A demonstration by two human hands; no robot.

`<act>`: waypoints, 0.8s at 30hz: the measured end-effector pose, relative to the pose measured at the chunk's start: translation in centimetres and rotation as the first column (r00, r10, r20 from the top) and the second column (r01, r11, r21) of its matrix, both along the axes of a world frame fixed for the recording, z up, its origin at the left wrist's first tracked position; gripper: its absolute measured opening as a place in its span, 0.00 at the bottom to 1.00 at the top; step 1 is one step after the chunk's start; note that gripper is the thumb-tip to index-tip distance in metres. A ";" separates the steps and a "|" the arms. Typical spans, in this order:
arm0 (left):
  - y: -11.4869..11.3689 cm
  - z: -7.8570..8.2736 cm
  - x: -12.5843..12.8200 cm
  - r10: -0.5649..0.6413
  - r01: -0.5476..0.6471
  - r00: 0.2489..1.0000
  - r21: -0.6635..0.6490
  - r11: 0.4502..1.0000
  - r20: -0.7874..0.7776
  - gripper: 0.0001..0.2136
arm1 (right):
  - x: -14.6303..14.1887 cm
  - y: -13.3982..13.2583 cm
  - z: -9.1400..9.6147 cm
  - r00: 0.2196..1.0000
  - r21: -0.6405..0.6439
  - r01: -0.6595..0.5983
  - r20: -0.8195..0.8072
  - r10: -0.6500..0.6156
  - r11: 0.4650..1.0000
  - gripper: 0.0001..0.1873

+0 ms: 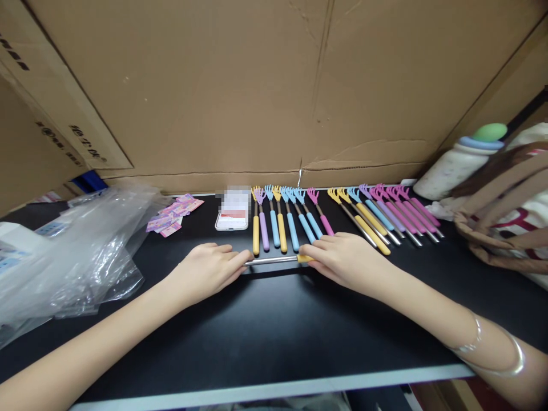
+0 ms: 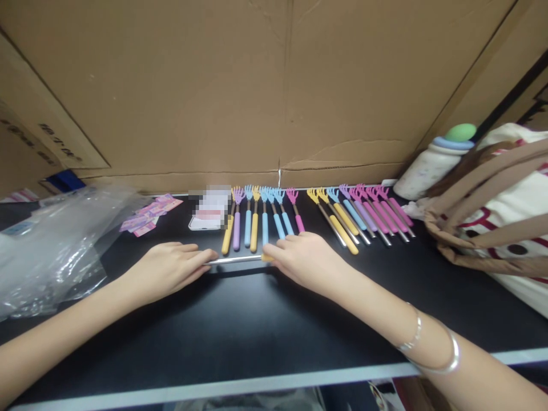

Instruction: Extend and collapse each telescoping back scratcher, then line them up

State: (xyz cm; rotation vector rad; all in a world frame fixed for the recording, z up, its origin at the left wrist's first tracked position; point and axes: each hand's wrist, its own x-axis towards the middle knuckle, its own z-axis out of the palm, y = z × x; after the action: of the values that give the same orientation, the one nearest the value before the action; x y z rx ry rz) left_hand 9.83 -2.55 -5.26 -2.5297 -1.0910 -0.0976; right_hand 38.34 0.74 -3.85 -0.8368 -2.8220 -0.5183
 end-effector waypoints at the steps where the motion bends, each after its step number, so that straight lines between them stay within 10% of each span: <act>1: 0.0 0.0 0.0 -0.003 0.003 1.000 0.009 1.000 0.003 0.09 | 0.0 0.0 0.0 1.000 0.002 0.002 -0.004 -0.002 1.000 0.11; 24: 0.3 0.1 -0.7 0.025 -0.068 0.986 0.259 0.963 0.166 0.15 | -0.1 0.6 -1.1 0.948 -0.151 0.058 -0.302 -0.102 0.987 0.11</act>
State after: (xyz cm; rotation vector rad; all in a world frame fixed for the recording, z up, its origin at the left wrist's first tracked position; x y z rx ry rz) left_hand 9.15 -2.26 -5.17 -2.2868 -1.1155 -0.4142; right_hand 38.21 1.36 -4.93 -0.9675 -2.5655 -0.1785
